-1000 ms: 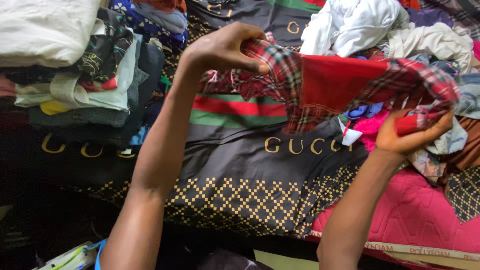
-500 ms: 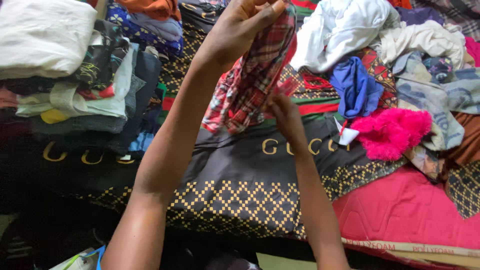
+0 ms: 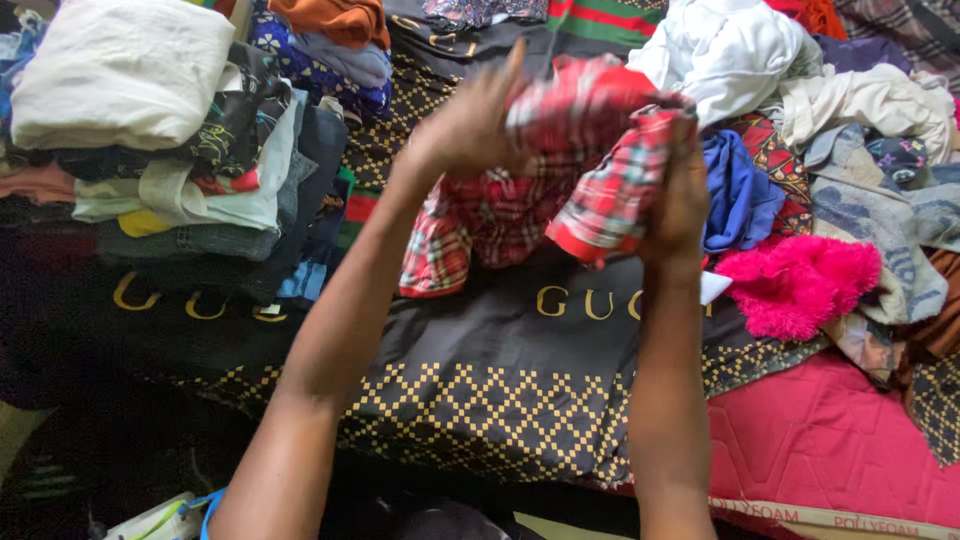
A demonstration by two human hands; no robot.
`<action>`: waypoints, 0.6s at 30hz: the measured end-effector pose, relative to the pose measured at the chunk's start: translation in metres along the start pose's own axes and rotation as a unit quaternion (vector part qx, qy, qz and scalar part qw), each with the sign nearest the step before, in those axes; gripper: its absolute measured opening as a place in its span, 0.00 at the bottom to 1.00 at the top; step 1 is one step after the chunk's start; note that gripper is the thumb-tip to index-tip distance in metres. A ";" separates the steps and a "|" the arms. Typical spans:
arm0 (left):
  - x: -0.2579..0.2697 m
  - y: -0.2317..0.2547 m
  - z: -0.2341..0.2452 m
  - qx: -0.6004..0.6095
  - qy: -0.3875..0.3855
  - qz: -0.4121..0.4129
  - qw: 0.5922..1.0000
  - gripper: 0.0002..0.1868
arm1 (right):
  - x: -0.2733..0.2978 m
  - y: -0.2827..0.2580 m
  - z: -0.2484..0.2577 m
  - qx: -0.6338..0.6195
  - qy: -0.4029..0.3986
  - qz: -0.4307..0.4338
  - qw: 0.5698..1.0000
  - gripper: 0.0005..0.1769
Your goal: The person folds several garments by hand on a patterned bedsheet, including a gray t-shirt, black shorts with shark graphics, a white shirt, and a red plaid shirt. Each item is smoothed, folded into a compact rectangle, and placed on a growing stack.
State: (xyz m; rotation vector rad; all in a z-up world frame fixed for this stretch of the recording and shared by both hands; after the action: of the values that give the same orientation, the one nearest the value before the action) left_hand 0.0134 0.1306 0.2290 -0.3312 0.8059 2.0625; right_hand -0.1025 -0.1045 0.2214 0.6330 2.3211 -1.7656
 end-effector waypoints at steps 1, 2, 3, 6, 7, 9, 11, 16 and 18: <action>0.024 -0.027 -0.047 0.032 -0.153 0.156 0.975 0.77 | -0.006 -0.012 0.012 0.025 0.034 0.023 0.999 0.27; 0.043 -0.042 -0.068 -0.015 -0.169 0.235 0.957 0.59 | -0.009 -0.023 0.023 0.050 0.068 0.046 0.995 0.26; 0.059 -0.047 -0.077 -0.115 -0.151 0.227 0.955 0.36 | -0.010 -0.035 0.033 0.076 0.101 0.068 0.990 0.25; 0.083 -0.078 -0.083 0.001 -0.100 0.287 0.953 0.17 | -0.007 -0.068 0.039 0.131 -0.005 0.088 0.988 0.20; 0.080 -0.083 -0.070 0.069 -0.046 0.261 0.962 0.19 | 0.000 -0.079 0.046 0.154 -0.026 0.095 0.983 0.19; 0.060 -0.084 -0.028 -0.005 0.051 0.119 0.992 0.13 | 0.008 -0.096 0.063 0.222 -0.059 0.100 0.968 0.20; 0.061 -0.083 0.025 0.094 0.212 -0.016 0.973 0.23 | 0.016 -0.122 0.085 0.406 -0.028 0.145 0.902 0.22; 0.021 -0.098 0.082 -0.183 0.339 0.033 0.922 0.12 | -0.002 -0.118 0.137 0.613 0.044 0.215 0.759 0.15; -0.019 -0.120 0.078 -0.188 0.288 0.114 0.932 0.09 | -0.039 -0.093 0.155 0.613 0.012 0.186 0.767 0.15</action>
State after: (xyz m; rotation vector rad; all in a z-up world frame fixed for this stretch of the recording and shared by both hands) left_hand 0.1261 0.2187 0.2466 -1.1447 0.8034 2.3694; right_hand -0.1262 -0.2809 0.2730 1.1149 0.6000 -2.8061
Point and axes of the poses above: each hand's wrist, its own x-axis away from the middle knuckle, its own z-axis out of the back of the hand, y = z × x, the point moved 8 cm from there along -x, towards the middle knuckle, and after that the axes turned 2 degrees about -y, right-handed, at the moved point
